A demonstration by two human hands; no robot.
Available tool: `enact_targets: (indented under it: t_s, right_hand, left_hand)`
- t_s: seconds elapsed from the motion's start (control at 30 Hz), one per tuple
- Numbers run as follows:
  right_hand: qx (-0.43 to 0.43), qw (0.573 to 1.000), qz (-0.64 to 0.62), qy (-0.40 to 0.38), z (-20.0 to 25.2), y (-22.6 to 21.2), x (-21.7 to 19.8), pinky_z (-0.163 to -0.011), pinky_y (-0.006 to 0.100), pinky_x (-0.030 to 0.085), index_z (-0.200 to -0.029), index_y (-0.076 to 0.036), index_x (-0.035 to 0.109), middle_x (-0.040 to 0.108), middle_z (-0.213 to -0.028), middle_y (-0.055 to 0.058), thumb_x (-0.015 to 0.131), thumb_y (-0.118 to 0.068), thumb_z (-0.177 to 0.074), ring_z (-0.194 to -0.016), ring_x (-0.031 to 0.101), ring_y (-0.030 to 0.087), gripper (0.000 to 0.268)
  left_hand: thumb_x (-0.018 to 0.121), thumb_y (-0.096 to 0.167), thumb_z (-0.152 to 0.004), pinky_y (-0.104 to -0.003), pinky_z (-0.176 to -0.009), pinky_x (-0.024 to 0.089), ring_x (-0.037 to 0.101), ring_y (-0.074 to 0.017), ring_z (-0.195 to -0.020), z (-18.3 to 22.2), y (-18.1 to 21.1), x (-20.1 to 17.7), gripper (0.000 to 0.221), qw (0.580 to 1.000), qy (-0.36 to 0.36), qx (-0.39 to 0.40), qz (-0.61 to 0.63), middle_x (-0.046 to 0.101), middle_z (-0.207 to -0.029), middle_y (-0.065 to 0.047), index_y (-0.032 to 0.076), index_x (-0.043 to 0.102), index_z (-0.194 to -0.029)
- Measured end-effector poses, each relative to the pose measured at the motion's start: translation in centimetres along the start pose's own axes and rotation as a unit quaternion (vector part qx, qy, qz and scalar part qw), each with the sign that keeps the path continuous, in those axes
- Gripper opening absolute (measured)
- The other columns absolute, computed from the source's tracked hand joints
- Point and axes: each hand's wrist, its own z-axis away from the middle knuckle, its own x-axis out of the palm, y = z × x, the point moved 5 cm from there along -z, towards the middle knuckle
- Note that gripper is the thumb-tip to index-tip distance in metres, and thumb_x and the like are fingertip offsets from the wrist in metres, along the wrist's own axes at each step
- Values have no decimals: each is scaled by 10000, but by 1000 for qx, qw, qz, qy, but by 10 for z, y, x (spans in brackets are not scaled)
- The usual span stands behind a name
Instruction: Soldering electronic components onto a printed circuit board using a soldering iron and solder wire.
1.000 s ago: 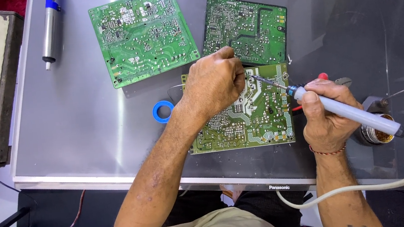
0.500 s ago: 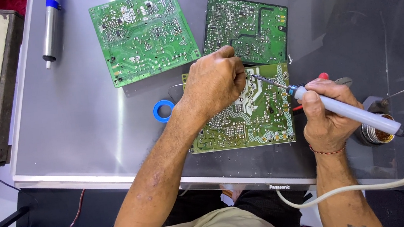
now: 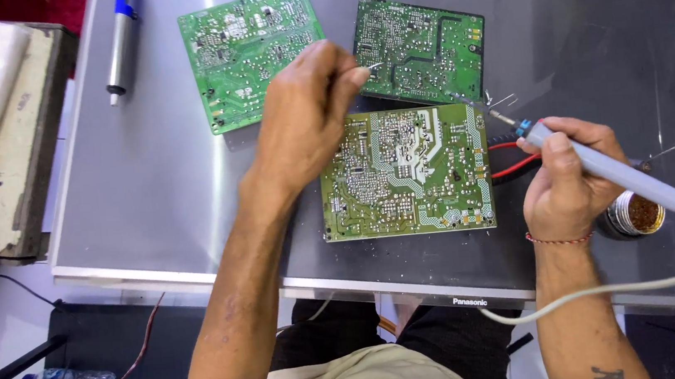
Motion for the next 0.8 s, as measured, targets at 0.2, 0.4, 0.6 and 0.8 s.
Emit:
enact_targets:
  t_s: [0.2,0.4,0.6,0.8]
  right_hand:
    - [69,994,-83,0,-8,-1,-4,-702,352,630,-980,-20,612,612,-861,91,648,-211,-936,-646,633,207,200]
    - [94,986,-133,19,0,-32,-21,-706,359,573,-1020,-54,617,577,-768,120,697,-334,-880,-685,613,231,323]
    - [148,975,-155,51,46,-21,-68,-865,354,516,-1030,-149,639,543,-693,42,642,-350,-894,-720,566,160,243]
    - [127,989,-71,36,74,-22,-94,-987,309,539,-1171,-180,601,551,-799,-16,679,-526,-957,-843,585,127,414]
  left_hand:
    - [442,218,-1058,-352,-793,404,531,-210,-826,72,37,-61,213,992,123,-11,5,567,-876,-56,63,511,-930]
    - [454,285,-1057,-440,-1018,515,615,-309,-1102,134,27,-67,246,971,234,4,50,587,-985,-98,70,539,-975]
    - [443,264,-1062,-402,-990,517,632,-285,-1049,166,16,-69,238,926,339,-28,162,580,-961,-108,75,539,-953]
    - [457,192,-1036,-277,-773,547,651,-214,-1064,178,-11,-66,174,907,345,-134,200,600,-999,-64,110,579,-943]
